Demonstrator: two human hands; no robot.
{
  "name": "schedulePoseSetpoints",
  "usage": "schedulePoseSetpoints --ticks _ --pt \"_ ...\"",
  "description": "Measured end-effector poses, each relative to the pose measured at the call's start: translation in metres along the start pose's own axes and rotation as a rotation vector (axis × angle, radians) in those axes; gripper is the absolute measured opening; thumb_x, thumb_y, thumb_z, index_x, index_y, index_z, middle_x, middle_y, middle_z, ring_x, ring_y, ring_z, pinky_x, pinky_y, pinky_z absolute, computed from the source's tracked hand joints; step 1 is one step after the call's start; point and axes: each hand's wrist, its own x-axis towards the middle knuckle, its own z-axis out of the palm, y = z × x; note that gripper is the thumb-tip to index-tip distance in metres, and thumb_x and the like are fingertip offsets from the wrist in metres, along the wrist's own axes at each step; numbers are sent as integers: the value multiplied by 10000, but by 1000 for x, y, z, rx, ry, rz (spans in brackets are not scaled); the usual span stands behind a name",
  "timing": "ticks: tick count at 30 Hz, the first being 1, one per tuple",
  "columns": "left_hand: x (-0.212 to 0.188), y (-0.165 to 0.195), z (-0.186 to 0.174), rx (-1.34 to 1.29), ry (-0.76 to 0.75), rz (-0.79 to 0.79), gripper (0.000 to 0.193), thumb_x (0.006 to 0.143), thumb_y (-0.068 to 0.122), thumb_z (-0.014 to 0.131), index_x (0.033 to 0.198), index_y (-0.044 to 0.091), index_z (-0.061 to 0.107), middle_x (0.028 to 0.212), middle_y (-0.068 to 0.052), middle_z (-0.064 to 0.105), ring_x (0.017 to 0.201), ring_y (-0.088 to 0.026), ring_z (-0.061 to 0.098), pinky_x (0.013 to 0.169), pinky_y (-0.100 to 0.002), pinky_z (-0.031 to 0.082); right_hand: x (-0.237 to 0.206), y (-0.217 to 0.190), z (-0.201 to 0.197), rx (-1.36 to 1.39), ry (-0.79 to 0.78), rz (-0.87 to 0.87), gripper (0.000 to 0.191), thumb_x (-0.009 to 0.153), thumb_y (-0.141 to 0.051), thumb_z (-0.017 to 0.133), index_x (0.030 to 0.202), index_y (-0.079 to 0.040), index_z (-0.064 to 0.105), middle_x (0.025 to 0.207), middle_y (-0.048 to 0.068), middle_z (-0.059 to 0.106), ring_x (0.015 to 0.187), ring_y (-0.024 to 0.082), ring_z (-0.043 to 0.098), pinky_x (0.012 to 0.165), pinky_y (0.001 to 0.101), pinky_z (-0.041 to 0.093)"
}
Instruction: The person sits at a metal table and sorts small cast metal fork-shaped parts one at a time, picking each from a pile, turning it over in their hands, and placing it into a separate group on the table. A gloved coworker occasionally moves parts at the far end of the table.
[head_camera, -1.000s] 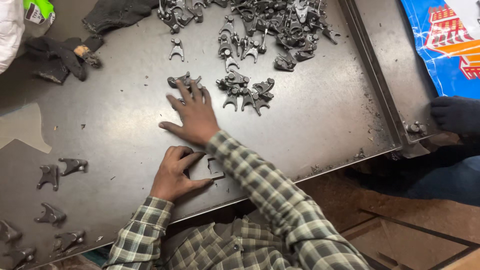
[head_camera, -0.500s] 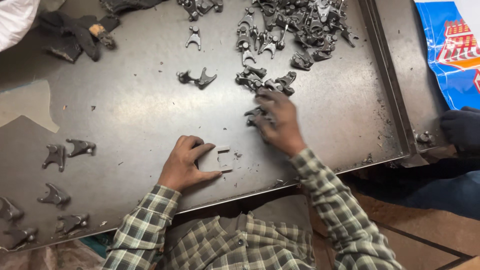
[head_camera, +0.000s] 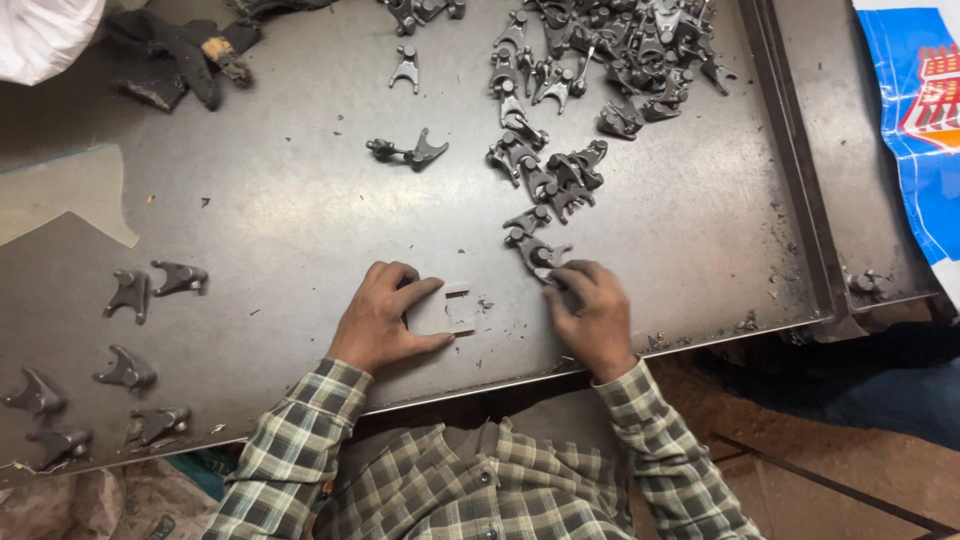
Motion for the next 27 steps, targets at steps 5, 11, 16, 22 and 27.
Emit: schedulePoseSetpoints --ticks 5,11,16,22,27 --pt "1 0 1 7 -13 -12 694 572 484 930 1161 158 761 1092 -52 622 1065 -229 558 898 -392 559 9 4 -15 -110 24 32 285 822 -72 761 1105 -49 750 1155 148 698 1069 320 629 919 415 539" --pt "0 3 -3 1 1 -15 692 580 467 930 1176 159 759 1099 -54 615 1068 -230 560 909 -387 562 42 -23 20 -89 -62 -59 407 820 -188 838 1185 -52 720 1128 132 714 983 314 637 844 411 531" --pt "2 5 -5 3 -10 -19 783 499 509 960 1173 165 758 1090 -55 619 1060 -238 560 926 -396 549 71 -27 26 -108 -176 -51 484 768 -178 859 1207 -48 701 1051 122 729 949 288 685 843 402 560" --pt "1 0 -1 -10 6 -9 742 540 518 947 1173 175 767 1087 -49 635 1064 -233 568 923 -392 556 49 -20 12 580 -191 348 531 774 -70 802 1266 -26 608 936 84 728 806 151 718 705 240 615" --pt "2 -2 3 -2 -24 -33 763 528 551 946 1161 166 765 1077 -49 636 1056 -231 566 906 -389 554 9 -23 17 561 -212 217 406 802 -37 763 1205 -46 712 1074 79 710 863 138 716 758 249 614"
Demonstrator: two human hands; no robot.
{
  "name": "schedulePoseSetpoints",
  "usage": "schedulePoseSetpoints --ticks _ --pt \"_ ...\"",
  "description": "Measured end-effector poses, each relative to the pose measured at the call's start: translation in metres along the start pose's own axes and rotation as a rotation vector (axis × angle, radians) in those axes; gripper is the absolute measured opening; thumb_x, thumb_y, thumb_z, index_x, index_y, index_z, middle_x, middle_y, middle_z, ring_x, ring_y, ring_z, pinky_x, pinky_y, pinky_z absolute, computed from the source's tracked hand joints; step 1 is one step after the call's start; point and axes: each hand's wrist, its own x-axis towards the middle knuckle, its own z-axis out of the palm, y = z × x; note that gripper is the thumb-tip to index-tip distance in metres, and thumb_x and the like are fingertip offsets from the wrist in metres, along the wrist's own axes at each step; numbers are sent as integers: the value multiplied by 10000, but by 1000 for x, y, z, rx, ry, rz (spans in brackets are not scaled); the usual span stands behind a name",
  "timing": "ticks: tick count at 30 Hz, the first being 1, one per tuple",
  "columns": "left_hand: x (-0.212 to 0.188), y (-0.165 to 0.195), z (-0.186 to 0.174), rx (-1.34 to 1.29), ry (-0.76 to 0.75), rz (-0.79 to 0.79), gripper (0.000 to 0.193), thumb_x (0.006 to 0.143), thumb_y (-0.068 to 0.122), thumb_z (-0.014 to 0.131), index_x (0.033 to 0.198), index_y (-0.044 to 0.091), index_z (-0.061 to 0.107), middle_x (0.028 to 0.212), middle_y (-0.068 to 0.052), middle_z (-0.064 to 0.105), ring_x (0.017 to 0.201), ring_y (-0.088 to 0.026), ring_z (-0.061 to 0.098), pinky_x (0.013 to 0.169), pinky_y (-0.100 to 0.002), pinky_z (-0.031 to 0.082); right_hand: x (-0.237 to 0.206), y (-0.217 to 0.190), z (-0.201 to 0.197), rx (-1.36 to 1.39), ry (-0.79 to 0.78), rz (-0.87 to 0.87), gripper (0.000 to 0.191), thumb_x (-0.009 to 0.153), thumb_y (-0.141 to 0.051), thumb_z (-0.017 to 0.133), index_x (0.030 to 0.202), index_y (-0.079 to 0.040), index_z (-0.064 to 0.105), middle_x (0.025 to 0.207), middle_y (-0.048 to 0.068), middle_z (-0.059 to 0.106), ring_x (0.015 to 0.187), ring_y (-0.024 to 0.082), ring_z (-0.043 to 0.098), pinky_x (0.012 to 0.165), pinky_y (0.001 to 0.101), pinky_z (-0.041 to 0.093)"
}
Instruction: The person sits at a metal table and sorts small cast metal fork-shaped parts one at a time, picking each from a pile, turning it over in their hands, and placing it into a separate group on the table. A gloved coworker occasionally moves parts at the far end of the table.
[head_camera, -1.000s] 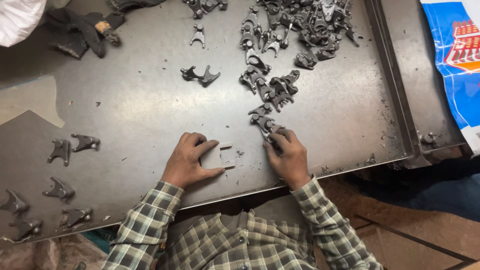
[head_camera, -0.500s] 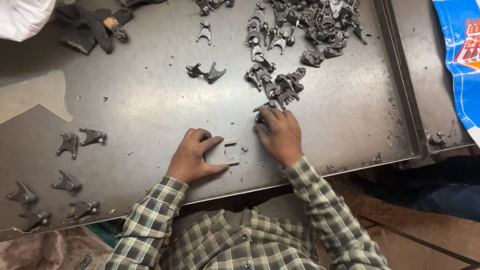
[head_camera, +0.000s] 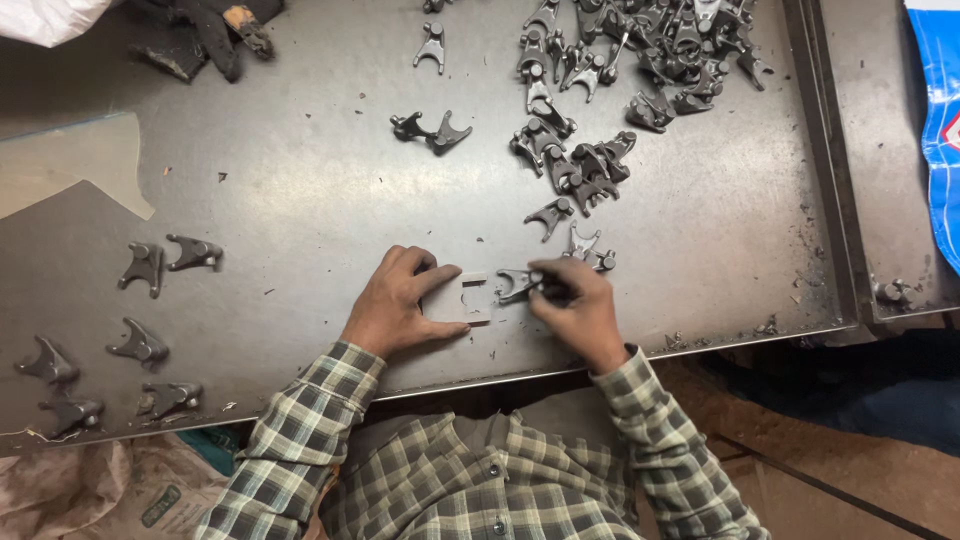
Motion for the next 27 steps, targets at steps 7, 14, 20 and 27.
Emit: schedulePoseSetpoints --ticks 7,14,20,27 --pt "0 3 -2 2 17 10 750 533 540 943 1164 170 774 1073 -48 636 1052 -232 566 903 -388 556 -12 -5 9 -285 -55 -160 337 834 -118 815 1159 -61 749 1045 123 701 923 267 692 772 350 576" --pt "-1 3 -4 -29 18 11 724 555 495 942 1190 190 775 1062 -44 630 1025 -226 561 884 -375 556 -9 -9 13 -317 -73 -235 317 815 -105 810 1125 -72 750 1022 124 690 921 298 670 777 388 555" --pt "2 5 -5 -27 12 25 728 556 492 945 1203 203 773 1063 -46 622 1029 -229 551 885 -375 553 -8 -13 13 -325 -47 -223 323 796 -110 818 1112 -79 761 1012 121 689 931 304 647 797 401 537" --pt "0 0 -1 -37 10 67 733 596 479 928 1245 187 755 1109 -63 614 1066 -251 541 899 -389 549 -6 -14 13 -360 -63 -235 320 768 -93 823 1083 -83 769 981 104 693 907 302 625 785 406 523"
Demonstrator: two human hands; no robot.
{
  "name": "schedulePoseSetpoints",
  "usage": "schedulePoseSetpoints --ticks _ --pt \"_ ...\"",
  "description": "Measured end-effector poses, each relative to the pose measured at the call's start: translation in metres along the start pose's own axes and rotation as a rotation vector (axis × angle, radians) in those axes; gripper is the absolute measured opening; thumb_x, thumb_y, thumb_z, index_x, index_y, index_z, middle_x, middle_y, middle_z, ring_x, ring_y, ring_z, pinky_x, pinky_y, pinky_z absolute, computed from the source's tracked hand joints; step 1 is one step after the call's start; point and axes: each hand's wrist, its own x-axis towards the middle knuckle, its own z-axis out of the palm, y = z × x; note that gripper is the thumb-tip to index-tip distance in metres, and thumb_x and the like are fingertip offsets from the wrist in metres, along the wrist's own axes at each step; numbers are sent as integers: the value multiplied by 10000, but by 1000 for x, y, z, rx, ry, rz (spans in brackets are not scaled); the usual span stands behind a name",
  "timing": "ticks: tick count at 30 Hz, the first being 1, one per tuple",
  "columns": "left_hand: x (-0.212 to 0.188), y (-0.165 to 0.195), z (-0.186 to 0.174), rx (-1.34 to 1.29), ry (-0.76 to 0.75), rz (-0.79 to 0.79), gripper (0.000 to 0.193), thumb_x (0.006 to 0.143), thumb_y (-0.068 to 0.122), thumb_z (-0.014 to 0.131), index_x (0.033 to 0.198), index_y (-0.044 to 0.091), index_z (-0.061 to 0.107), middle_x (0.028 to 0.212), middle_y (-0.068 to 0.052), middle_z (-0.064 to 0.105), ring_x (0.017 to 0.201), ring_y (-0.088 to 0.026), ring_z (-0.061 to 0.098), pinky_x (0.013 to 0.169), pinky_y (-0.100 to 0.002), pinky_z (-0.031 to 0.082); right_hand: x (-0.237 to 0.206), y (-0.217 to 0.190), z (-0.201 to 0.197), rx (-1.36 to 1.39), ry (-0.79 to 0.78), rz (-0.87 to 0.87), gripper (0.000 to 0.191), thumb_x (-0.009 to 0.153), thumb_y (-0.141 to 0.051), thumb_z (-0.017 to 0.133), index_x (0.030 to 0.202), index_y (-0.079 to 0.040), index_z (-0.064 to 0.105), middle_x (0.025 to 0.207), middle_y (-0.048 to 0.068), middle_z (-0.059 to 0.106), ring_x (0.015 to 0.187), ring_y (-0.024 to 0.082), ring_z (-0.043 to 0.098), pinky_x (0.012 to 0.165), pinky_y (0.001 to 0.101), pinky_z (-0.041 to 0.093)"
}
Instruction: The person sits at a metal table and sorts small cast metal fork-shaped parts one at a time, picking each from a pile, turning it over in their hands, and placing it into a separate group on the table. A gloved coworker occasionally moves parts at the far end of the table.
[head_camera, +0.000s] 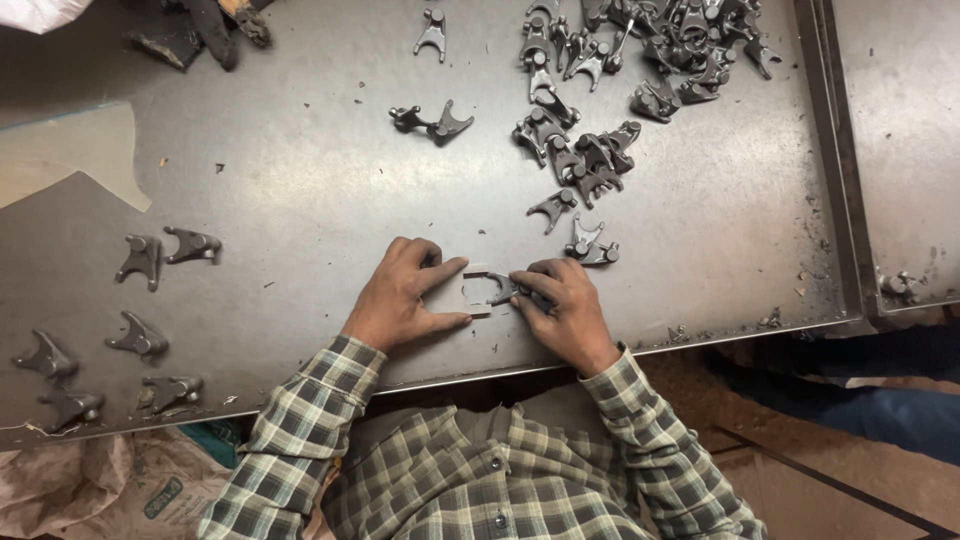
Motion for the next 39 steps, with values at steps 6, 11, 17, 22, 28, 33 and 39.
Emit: schedulePoseSetpoints --ticks 6,11,17,22,28,33,39 --pt "3 0 1 -8 -30 -11 742 629 482 908 1268 149 728 1185 -82 611 1122 -259 538 918 -390 549 4 1 8 -4 23 -19 318 767 -91 821 1079 -73 764 987 103 694 927 296 639 806 404 533" --pt "2 -4 3 34 18 41 716 637 454 906 1238 106 729 1191 -98 612 1130 -271 549 942 -420 541 5 5 -4 31 11 49 296 810 -126 828 1093 -64 764 1040 117 715 905 241 695 756 345 575" --pt "-2 -4 1 -32 89 34 681 610 419 924 1164 65 741 1136 -110 646 1086 -276 599 932 -422 548 -8 18 -49 309 179 191 300 905 -82 779 1191 -14 719 1110 102 723 949 162 710 819 267 593" --pt "-3 -5 -5 -198 261 23 642 589 366 954 1110 50 749 1081 -104 685 1005 -251 667 845 -377 593 -40 19 -55 107 299 185 306 890 -30 767 1190 -9 712 1133 126 705 927 184 696 799 283 583" --pt "-8 -9 -5 -265 268 -75 647 579 377 953 1102 54 752 1068 -94 697 941 -221 702 781 -352 624 -62 20 -37 -118 307 314 332 856 -41 775 1182 -11 716 1094 139 697 788 208 684 675 302 555" --pt "-8 -6 -5 -184 249 4 684 551 410 968 1088 45 754 1068 -109 707 992 -254 689 828 -383 616 -59 18 -32 -196 308 291 318 851 -91 793 1157 -33 730 1078 117 712 761 212 689 654 310 552" --pt "-8 -5 -4 -177 199 11 684 514 405 954 1069 55 760 1048 -94 711 975 -251 688 798 -381 614 -55 15 -35 -171 268 356 340 816 -120 815 1138 -43 738 1057 117 712 753 235 697 665 342 560"
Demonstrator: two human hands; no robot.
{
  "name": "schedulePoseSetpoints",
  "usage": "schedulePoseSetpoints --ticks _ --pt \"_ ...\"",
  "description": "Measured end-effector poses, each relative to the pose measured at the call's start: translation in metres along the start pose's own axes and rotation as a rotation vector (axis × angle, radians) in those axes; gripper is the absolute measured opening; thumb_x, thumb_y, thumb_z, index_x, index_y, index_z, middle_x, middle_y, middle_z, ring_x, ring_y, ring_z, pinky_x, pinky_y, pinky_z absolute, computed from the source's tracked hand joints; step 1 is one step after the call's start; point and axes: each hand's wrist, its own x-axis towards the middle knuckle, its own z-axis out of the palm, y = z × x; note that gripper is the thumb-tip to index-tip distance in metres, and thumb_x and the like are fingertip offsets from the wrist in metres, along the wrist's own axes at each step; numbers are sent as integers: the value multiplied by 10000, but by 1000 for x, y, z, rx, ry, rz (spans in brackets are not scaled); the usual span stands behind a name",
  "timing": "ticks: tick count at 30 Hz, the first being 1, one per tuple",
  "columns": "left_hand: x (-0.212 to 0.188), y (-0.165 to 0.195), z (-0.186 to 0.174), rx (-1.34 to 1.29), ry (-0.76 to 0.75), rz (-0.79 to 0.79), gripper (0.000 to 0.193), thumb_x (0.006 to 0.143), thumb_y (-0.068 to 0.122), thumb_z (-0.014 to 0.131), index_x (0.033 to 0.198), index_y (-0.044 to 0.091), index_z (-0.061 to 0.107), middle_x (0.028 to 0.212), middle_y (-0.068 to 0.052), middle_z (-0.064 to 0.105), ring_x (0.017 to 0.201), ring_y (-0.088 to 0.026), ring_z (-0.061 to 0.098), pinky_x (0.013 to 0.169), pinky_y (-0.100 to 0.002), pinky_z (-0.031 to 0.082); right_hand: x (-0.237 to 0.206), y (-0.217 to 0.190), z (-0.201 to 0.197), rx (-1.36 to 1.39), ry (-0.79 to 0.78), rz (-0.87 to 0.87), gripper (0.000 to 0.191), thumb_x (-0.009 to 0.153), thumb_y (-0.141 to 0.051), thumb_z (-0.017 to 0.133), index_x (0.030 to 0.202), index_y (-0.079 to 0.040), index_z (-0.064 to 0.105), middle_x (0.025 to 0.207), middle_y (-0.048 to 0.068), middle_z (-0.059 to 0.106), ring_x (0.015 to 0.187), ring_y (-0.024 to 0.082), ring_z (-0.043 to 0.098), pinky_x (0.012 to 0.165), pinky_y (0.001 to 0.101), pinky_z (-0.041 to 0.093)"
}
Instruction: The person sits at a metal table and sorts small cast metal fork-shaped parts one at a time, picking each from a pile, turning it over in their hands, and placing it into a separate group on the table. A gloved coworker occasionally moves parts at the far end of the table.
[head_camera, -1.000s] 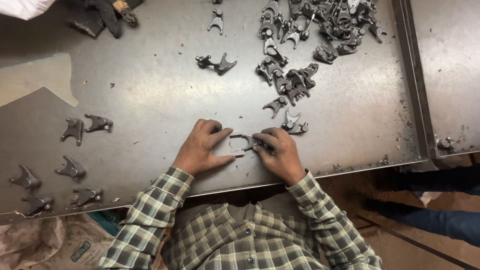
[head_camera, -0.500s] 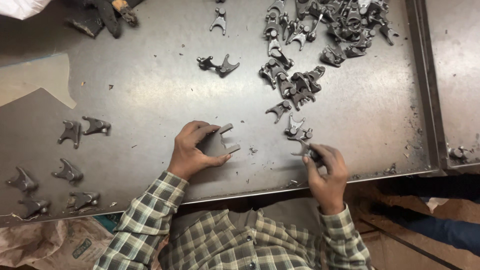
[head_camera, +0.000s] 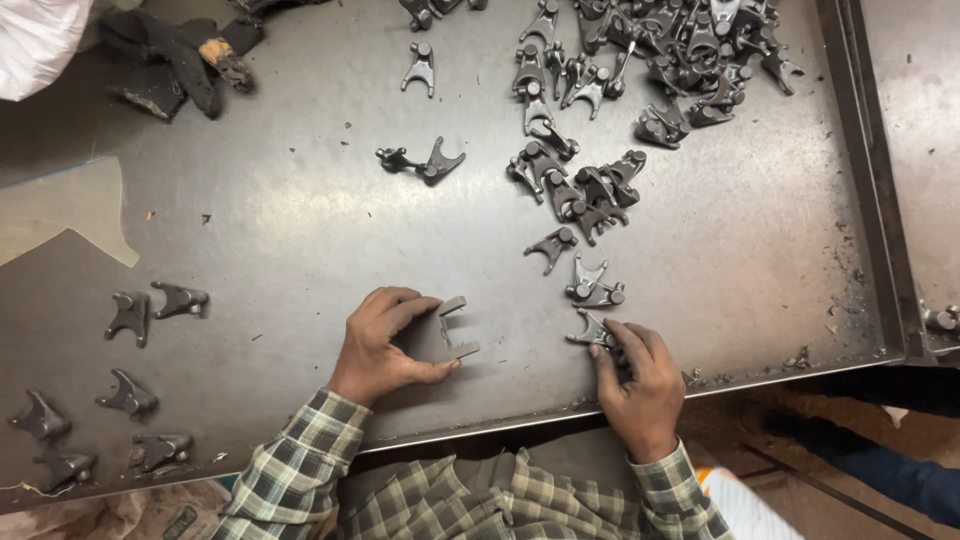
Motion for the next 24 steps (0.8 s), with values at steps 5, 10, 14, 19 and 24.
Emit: schedulePoseSetpoints --ticks 5,10,14,19,24 --pt "3 2 6 83 -100 41 666 551 395 941 1097 62 755 1071 -97 674 1006 -267 637 854 -406 566 2 -5 2 23 -10 -161 314 827 -116 800 1132 -72 738 1081 113 704 963 301 668 825 396 545" --pt "9 11 16 172 -215 101 669 600 384 915 1177 92 743 1130 -90 627 1082 -276 554 975 -448 463 8 -17 14 35 -125 -209 375 816 -109 801 1183 -64 743 1080 136 683 1009 333 594 870 423 504" --pt "15 16 25 202 -236 112 760 589 488 914 1238 137 734 1147 -90 606 1109 -284 522 984 -457 443 13 -24 19 68 -181 -250 383 809 -112 804 1183 -61 742 1073 145 668 1001 331 589 875 428 501" --pt "16 16 31 226 -225 127 767 629 571 895 1258 162 737 1147 -80 609 1106 -281 522 990 -453 451 13 -30 25 105 -208 -252 352 815 -88 794 1163 -61 751 1041 137 667 995 324 595 865 422 510" --pt "14 12 36 207 -219 120 764 628 578 899 1247 157 748 1113 -86 609 1090 -283 518 1008 -460 460 16 -27 28 124 -232 -267 343 814 -86 795 1152 -52 752 1032 133 672 959 309 621 824 407 528"
